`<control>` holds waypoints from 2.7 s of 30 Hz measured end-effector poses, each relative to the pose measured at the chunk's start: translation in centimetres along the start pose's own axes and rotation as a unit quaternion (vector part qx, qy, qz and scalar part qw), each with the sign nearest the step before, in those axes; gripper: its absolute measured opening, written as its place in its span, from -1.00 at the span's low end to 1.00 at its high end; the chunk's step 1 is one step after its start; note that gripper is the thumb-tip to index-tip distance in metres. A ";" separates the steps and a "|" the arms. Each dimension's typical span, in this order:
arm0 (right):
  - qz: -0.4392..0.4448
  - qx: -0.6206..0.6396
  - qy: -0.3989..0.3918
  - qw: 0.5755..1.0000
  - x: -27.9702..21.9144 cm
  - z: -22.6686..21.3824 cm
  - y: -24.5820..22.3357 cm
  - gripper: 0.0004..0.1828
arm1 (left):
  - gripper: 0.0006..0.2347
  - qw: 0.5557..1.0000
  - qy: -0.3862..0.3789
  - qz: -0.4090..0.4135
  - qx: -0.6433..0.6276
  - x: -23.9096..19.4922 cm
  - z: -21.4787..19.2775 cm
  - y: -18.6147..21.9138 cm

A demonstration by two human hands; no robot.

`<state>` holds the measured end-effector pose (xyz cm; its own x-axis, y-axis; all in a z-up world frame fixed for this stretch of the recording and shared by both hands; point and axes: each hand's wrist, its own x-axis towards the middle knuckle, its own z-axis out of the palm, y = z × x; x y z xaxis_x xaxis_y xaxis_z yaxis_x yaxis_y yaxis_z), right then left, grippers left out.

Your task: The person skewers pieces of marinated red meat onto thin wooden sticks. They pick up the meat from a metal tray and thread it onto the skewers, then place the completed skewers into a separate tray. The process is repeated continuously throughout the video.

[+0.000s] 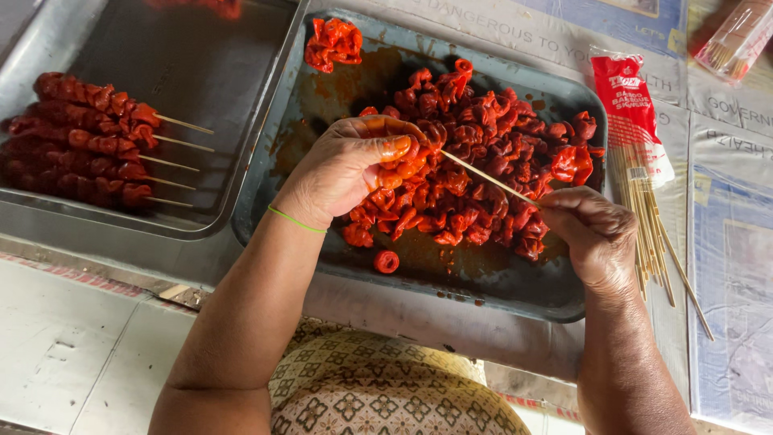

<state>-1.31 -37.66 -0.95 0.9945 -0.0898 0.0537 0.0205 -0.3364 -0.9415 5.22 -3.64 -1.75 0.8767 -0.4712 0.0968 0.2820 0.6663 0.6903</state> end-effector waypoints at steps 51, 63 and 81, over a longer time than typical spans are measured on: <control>-0.147 -0.175 -0.075 0.971 -0.5 2.3 0.1 -0.92 | -0.83 0.822 0.066 0.017 0.565 0.2 1.2 -2.7; -0.080 -0.041 -0.022 0.996 -0.5 2.9 1.3 -0.86 | -0.59 0.986 0.059 0.136 0.078 0.2 2.4 -3.1; 0.010 0.122 -0.073 0.990 -1.8 4.5 1.3 -0.94 | -0.71 0.943 0.157 0.269 0.119 1.4 6.2 -9.2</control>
<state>-2.60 -33.66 -3.73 0.9988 0.0490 0.0027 0.0076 -0.0986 -0.9951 1.48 -13.98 -3.50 0.9506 0.1175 0.2872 -0.2990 0.5937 0.7471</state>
